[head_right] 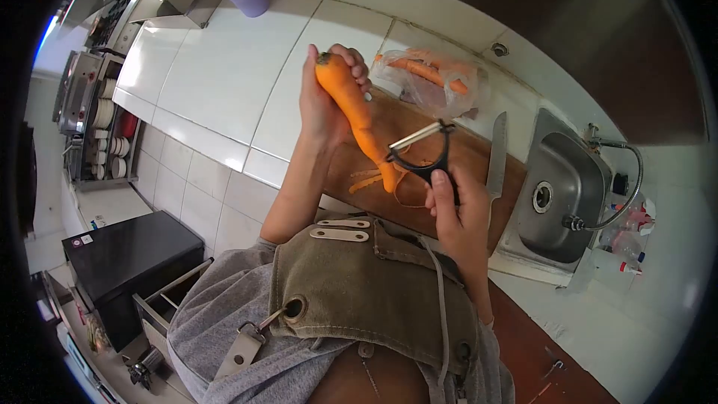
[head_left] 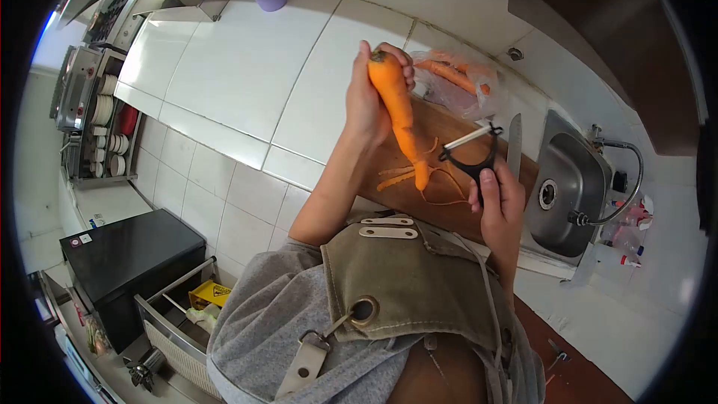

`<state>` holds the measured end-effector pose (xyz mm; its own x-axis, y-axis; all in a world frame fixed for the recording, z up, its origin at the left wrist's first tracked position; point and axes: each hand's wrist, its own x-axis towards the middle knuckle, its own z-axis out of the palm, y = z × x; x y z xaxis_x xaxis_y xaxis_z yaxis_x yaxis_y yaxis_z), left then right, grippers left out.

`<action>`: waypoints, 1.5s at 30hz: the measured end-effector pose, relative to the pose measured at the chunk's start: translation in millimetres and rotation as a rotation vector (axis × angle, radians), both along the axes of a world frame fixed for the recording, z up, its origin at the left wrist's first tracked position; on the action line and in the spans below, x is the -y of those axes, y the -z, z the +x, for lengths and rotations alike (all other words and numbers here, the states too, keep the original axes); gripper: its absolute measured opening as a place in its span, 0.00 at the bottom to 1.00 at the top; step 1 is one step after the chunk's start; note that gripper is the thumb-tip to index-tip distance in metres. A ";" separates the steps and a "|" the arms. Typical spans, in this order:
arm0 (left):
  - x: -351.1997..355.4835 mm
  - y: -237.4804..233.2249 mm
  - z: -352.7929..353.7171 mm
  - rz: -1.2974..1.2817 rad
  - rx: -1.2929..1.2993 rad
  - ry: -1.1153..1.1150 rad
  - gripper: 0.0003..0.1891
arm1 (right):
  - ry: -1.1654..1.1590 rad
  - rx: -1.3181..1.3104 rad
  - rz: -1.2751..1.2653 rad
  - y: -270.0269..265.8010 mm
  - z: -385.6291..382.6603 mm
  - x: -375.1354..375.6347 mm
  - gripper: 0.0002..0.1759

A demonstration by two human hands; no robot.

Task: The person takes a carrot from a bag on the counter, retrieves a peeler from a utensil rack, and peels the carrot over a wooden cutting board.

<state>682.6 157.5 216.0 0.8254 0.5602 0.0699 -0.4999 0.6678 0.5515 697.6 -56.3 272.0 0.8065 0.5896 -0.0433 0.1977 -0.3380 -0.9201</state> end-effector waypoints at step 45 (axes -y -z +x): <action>38.6 -5.0 4.4 0.285 -0.183 0.073 0.21 | -0.061 -0.014 0.124 -8.2 -1.2 -41.6 0.12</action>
<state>687.0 118.9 221.1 0.8760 0.4783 0.0626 -0.3323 0.5044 0.7969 696.4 -14.8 280.1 0.7689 0.6391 0.0216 0.2010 -0.2094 -0.9569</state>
